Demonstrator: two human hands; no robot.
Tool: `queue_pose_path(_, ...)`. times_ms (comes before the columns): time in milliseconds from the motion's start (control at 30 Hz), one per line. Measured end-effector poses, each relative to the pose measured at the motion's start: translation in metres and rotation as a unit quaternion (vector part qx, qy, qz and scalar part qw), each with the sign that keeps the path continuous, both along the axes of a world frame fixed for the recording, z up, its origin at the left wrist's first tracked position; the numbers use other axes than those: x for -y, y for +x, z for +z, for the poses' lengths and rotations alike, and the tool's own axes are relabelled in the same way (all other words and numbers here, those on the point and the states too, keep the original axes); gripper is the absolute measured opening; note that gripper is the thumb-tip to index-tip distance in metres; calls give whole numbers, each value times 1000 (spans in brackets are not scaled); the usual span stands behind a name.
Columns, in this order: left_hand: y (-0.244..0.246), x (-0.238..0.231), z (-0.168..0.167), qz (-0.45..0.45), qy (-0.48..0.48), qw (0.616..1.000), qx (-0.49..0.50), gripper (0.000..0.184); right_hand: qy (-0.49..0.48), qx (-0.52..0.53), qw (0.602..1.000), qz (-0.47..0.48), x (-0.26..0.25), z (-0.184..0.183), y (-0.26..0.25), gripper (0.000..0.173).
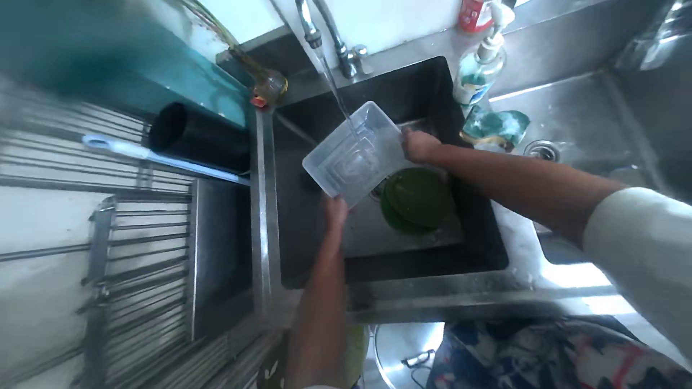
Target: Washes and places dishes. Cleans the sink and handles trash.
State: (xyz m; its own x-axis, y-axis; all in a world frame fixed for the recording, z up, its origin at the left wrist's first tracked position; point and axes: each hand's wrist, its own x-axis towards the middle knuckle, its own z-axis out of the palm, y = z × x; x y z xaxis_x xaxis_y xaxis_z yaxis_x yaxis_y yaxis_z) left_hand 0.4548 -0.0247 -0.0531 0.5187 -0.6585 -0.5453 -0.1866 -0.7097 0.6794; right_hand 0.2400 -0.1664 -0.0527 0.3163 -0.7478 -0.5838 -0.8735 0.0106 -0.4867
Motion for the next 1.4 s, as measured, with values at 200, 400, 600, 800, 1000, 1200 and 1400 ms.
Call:
queue_pose_path(200, 4, -3, 29, 23, 31, 998, -39, 41, -39, -28, 999, 10, 13, 32, 25, 54)
queue_pose_path(400, 22, -41, 33, 33, 86, 994, -59, 40, 11, 13, 996, 84, -11, 4, 38, 39)
queue_pose_path(600, -24, 2, 28, 23, -2, 995, -93, 40, -71, -15, 997, 8, 36, 37, 1, 35)
queue_pose_path(800, 22, -18, 38, -13, 64, 998, -13, 42, -10, 50, 998, 27, -1, 9, 29, 39)
queue_pose_path(1000, -32, 14, 41, -42, 83, 995, -22, 37, -44, 4, 999, -9, 44, 8, -12, 30)
queue_pose_path(1200, 28, 1, 76, -72, 195, 968, 139, 40, 31, 119, 992, 6, 6, -45, 54, 32)
queue_pose_path(1400, 9, 18, 71, -107, 222, 966, 84, 40, 55, 78, 995, 40, 28, -32, 30, 33)
